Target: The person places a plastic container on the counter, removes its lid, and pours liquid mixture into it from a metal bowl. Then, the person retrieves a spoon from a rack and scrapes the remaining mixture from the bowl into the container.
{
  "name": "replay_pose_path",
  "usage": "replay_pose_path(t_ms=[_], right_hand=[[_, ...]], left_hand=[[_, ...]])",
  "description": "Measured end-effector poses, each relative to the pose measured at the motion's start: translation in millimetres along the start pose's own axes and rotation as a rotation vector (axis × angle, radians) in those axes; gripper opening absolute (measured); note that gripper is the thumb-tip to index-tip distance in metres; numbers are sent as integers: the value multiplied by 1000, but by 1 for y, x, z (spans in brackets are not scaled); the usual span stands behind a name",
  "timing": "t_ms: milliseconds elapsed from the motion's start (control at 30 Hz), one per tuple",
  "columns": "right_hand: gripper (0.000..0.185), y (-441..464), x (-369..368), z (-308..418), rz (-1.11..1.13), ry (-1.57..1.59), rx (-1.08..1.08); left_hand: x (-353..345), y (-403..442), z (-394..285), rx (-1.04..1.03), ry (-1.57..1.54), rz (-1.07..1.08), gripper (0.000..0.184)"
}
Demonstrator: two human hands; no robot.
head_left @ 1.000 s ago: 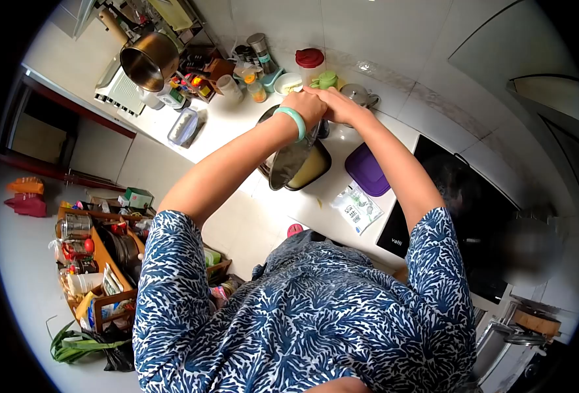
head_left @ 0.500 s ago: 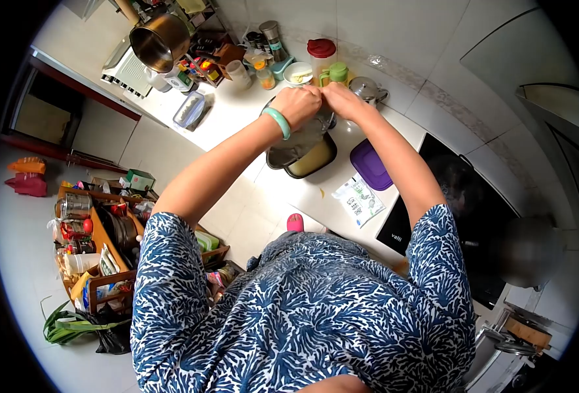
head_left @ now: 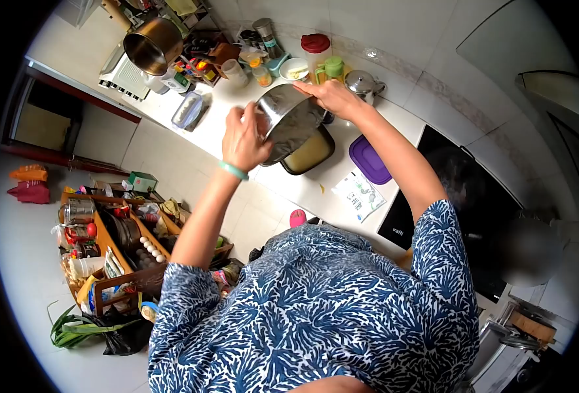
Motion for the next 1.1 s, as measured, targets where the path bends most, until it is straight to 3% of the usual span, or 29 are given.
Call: replay_pose_path(t_ms=[33, 100, 133, 200, 267, 367, 567, 700, 800, 900, 967, 1100], right_hand=[[58, 0, 2, 0, -18, 1, 17], [57, -2, 4, -2, -34, 3, 31], [61, -3, 4, -2, -45, -6, 69], [66, -4, 7, 3, -56, -12, 102], [65, -2, 9, 10, 96, -89, 4], [64, -5, 0, -1, -32, -23, 85], [60, -5, 2, 0, -11, -17, 45], [55, 1, 3, 3, 31, -54, 9], [49, 14, -2, 1, 44, -70, 39], [45, 27, -7, 4, 6, -55, 90], [41, 35, -7, 5, 33, -84, 46], [41, 45, -5, 10, 19, -3, -26]], left_hand=[[-10, -19, 12, 25, 60, -29, 84], [-33, -52, 31, 269, -63, 156, 103], [-40, -62, 36, 408, -151, 274, 104], [-51, -68, 35, 425, -280, 271, 100], [-58, -71, 33, 443, -409, 265, 96], [-53, -65, 23, 474, -441, 237, 90], [-63, -67, 28, 255, -439, 93, 92], [-68, -69, 33, 290, -429, 146, 93], [-65, -63, 28, 285, -548, 61, 94], [-74, -67, 36, 400, -596, 61, 93], [-87, -72, 46, 599, -922, 56, 91], [-105, -85, 54, 751, -1115, 12, 91]])
Point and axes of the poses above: each hand's wrist, its own y-axis towards the middle knuckle, its own x-axis out of the back of the hand, z = x × y, the point moved 4 cm from there along y, towards the middle knuckle, and after that the axes turned 6 degrees about -z, right-handed, at the moved point
